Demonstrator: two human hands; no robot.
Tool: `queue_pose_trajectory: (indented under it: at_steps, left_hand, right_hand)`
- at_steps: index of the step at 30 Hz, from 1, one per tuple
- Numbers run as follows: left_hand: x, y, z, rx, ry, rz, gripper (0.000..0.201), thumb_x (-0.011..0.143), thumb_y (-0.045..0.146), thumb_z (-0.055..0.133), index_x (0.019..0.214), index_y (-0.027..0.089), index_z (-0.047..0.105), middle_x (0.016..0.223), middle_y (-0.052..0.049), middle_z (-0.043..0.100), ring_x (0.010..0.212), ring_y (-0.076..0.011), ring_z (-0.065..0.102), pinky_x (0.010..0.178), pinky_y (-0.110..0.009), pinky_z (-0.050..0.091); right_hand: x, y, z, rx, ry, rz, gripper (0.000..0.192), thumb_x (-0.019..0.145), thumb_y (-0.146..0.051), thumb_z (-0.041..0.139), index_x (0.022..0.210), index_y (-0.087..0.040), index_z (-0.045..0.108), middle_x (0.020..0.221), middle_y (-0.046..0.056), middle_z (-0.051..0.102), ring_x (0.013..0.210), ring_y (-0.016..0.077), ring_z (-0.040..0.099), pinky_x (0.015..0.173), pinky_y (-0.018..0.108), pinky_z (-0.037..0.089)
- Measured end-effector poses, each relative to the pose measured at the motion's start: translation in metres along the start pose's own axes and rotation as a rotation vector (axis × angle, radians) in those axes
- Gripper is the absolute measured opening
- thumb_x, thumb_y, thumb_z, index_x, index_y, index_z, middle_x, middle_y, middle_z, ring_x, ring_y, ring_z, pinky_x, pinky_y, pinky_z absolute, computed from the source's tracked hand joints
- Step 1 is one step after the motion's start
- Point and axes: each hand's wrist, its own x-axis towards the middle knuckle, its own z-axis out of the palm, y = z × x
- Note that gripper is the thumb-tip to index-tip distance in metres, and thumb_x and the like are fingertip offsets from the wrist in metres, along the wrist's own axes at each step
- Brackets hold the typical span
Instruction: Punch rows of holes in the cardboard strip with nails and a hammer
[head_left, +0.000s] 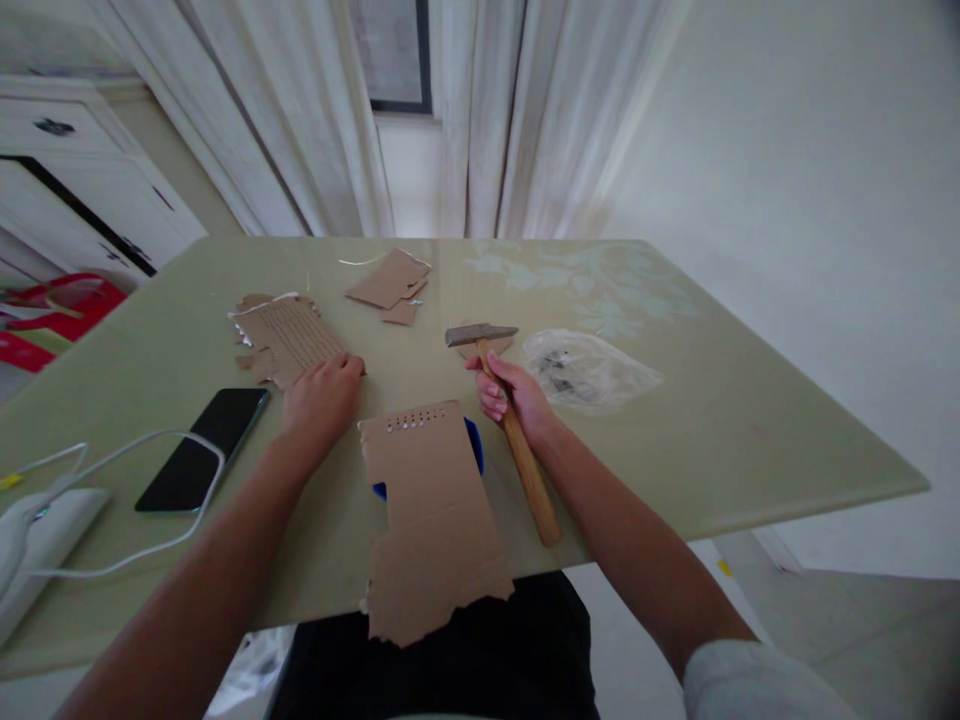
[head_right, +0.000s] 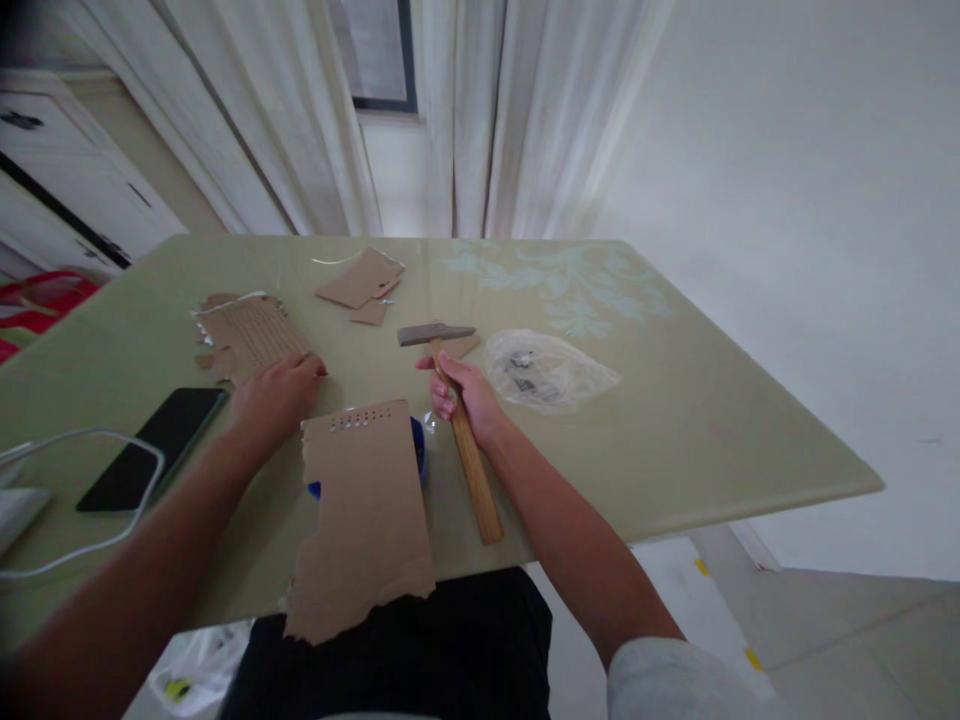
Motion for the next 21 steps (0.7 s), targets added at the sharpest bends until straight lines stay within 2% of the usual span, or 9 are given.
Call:
queue_pose_trajectory:
  at_steps: [6,13,15,17,18,19,21]
  left_hand:
    - [0.024,0.002,-0.003,-0.004,-0.020,0.013,0.028,0.099,0.025,0.054,0.106,0.017,0.080,0.116,-0.022,0.080,0.105,-0.0407,0.078,0.091,-0.051,0.060]
    - [0.023,-0.010,0.002,-0.163,0.124,-0.017,0.028,0.099,0.034,0.053,0.105,0.018,0.075,0.108,-0.017,0.082,0.104,-0.0351,0.078,0.093,-0.046,0.060]
    - [0.021,-0.015,-0.001,-0.356,0.215,-0.059,0.028,0.099,0.040,0.056,0.104,0.019,0.074,0.099,-0.013,0.082,0.091,-0.0306,0.078,0.087,-0.043,0.062]
    - [0.016,-0.016,-0.007,-0.713,0.332,-0.081,0.029,0.096,0.048,0.065,0.103,0.020,0.074,0.094,-0.010,0.082,0.082,-0.0259,0.077,0.082,-0.040,0.064]
    - [0.012,-0.014,-0.011,-0.914,0.384,-0.073,0.031,0.093,0.049,0.071,0.104,0.021,0.074,0.094,-0.009,0.082,0.083,-0.0246,0.078,0.082,-0.039,0.065]
    - [0.007,-0.010,-0.016,-1.028,0.419,-0.057,0.033,0.094,0.051,0.073,0.107,0.022,0.074,0.096,-0.008,0.082,0.086,-0.0232,0.079,0.084,-0.038,0.066]
    - [-0.005,0.002,-0.026,-1.148,0.473,-0.028,0.035,0.096,0.051,0.077,0.117,0.022,0.078,0.098,-0.007,0.083,0.090,-0.0212,0.080,0.085,-0.035,0.067]
  right_hand:
    - [0.002,0.001,-0.001,0.010,0.025,-0.008,0.034,0.101,-0.047,0.078,0.102,-0.014,0.073,0.058,-0.011,0.046,0.038,0.0058,0.032,0.035,0.018,0.030]
    - [0.000,0.004,-0.001,-0.006,0.052,0.003,0.037,0.096,-0.051,0.083,0.101,-0.015,0.075,0.057,-0.011,0.046,0.039,0.0063,0.032,0.035,0.018,0.032]
    - [-0.001,0.005,0.000,0.004,0.056,0.012,0.037,0.095,-0.051,0.083,0.101,-0.015,0.075,0.057,-0.011,0.045,0.039,0.0062,0.031,0.035,0.018,0.032]
    - [-0.003,0.005,0.002,0.013,0.059,0.028,0.036,0.096,-0.050,0.082,0.102,-0.015,0.075,0.057,-0.011,0.044,0.039,0.0062,0.030,0.035,0.018,0.031]
    - [-0.004,0.004,0.003,0.018,0.061,0.036,0.035,0.097,-0.049,0.081,0.102,-0.015,0.074,0.057,-0.011,0.043,0.039,0.0062,0.029,0.035,0.018,0.031]
    - [-0.005,0.004,0.004,0.023,0.061,0.041,0.034,0.098,-0.049,0.081,0.103,-0.015,0.074,0.057,-0.011,0.043,0.039,0.0062,0.029,0.035,0.017,0.031]
    - [-0.007,0.003,0.005,0.037,0.054,0.036,0.033,0.098,-0.048,0.081,0.103,-0.015,0.073,0.058,-0.012,0.043,0.039,0.0060,0.028,0.035,0.017,0.031]
